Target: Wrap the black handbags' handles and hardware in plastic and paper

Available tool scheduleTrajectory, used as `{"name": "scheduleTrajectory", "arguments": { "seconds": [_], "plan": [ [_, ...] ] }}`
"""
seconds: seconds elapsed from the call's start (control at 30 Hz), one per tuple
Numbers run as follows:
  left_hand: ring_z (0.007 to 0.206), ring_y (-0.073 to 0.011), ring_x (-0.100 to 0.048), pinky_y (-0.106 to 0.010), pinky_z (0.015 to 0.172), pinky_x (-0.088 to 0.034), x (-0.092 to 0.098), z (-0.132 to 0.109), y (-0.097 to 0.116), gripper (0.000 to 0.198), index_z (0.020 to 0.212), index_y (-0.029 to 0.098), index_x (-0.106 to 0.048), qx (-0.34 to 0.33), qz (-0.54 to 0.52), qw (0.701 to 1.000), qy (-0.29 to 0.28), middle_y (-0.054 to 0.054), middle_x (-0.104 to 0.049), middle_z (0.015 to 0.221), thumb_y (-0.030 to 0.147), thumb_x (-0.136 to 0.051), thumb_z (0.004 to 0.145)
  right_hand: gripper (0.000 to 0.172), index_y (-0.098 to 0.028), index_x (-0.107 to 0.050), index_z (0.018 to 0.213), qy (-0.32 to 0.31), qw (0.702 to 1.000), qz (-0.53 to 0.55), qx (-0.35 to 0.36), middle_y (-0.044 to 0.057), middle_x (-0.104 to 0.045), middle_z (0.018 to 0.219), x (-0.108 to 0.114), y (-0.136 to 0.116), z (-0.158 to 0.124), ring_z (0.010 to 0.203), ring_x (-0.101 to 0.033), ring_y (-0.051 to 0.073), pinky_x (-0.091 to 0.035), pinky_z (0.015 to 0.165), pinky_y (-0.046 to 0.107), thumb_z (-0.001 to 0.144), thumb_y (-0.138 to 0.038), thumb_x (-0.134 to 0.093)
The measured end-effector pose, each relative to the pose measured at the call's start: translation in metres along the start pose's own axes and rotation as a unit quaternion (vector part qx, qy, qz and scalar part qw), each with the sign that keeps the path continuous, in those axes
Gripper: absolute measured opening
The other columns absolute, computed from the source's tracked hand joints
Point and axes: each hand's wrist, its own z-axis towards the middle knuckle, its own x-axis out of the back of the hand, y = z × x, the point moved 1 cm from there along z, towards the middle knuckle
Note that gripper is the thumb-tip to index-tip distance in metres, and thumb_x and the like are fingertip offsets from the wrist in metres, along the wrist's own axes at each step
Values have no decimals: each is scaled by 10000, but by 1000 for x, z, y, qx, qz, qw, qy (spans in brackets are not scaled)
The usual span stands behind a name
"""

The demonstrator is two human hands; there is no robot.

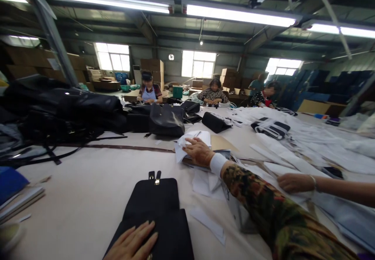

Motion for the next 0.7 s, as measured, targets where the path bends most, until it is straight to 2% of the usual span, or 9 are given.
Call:
{"name": "scheduleTrajectory", "arguments": {
  "seconds": [0.1, 0.17, 0.2, 0.3, 0.33, 0.37, 0.5, 0.63, 0.7],
  "plan": [
    [1199, -259, -639, -329, 981, -538, 10, -4, 4, 539, 1382, 255, -559, 57, -132, 990, 15, -99, -645, 1355, 496, -589, 901, 265, -165, -685, 1132, 72, 984, 4, 162, 115, -725, 1112, 22, -73, -12, 1223, -573, 248, -395, 1017, 422, 951, -140, -493],
    [1255, -311, -594, -401, 1031, -511, 27, -2, 2, 673, 1408, 229, -535, 148, -275, 950, -16, -131, -602, 1403, 599, -616, 852, 209, -160, -666, 1085, 62, 976, 55, 201, 105, -718, 1065, 40, -131, -20, 1126, -605, 225, -429, 944, 381, 947, -170, -509],
    [1267, -315, -582, -412, 1049, -496, 37, 0, -1, 657, 1413, 210, -529, 214, -355, 910, -29, -138, -596, 1408, 585, -591, 877, 152, -165, -662, 997, 37, 970, 85, 224, 92, -715, 997, 49, -161, -24, 1051, -619, 217, -437, 908, 372, 939, -209, -528],
    [1144, -300, -649, -411, 969, -541, 61, 9, -12, 651, 1387, 137, -544, 344, -594, 727, 3, -158, -674, 1278, 605, -360, 973, 169, -184, -602, 806, -64, 956, 131, 254, 37, -670, 817, 66, -239, -33, 832, -604, 189, -441, 794, 363, 935, -274, -541],
    [1107, -304, -661, -414, 934, -555, 66, 11, -15, 665, 1357, 114, -567, 371, -631, 681, 20, -163, -704, 1209, 610, -344, 975, 183, -186, -594, 789, -93, 954, 136, 251, 28, -657, 796, 68, -258, -35, 782, -589, 184, -439, 750, 359, 935, -283, -542],
    [1063, -304, -674, -407, 905, -563, 68, 13, -17, 647, 1306, 97, -605, 389, -646, 656, 21, -160, -726, 1142, 608, -421, 953, 181, -186, -599, 790, -118, 952, 137, 245, 27, -651, 791, 67, -273, -38, 744, -576, 181, -436, 707, 354, 932, -287, -547],
    [808, -240, -702, -321, 711, -577, 65, 11, -12, 447, 1097, 111, -704, 523, -578, 626, 18, -69, -757, 865, 457, -693, 815, 119, -171, -661, 856, -183, 945, 171, 210, 75, -677, 913, 64, -302, -47, 778, -601, 203, -473, 696, 344, 899, -254, -586],
    [778, -225, -713, -290, 660, -570, 62, 5, -5, 352, 1014, 93, -721, 592, -549, 584, 80, -80, -770, 866, 386, -630, 842, 194, -186, -714, 1014, -187, 901, 368, 136, 109, -644, 1258, 79, -300, -47, 1007, -651, 214, -516, 884, 332, 935, -308, -586],
    [815, -233, -720, -297, 682, -573, 61, 3, -4, 351, 1014, 87, -727, 598, -534, 589, 98, -97, -776, 917, 378, -618, 851, 198, -198, -732, 996, -156, 870, 465, 56, 91, -677, 1205, 80, -296, -40, 999, -665, 196, -512, 917, 316, 945, -316, -581]
  ]
}}
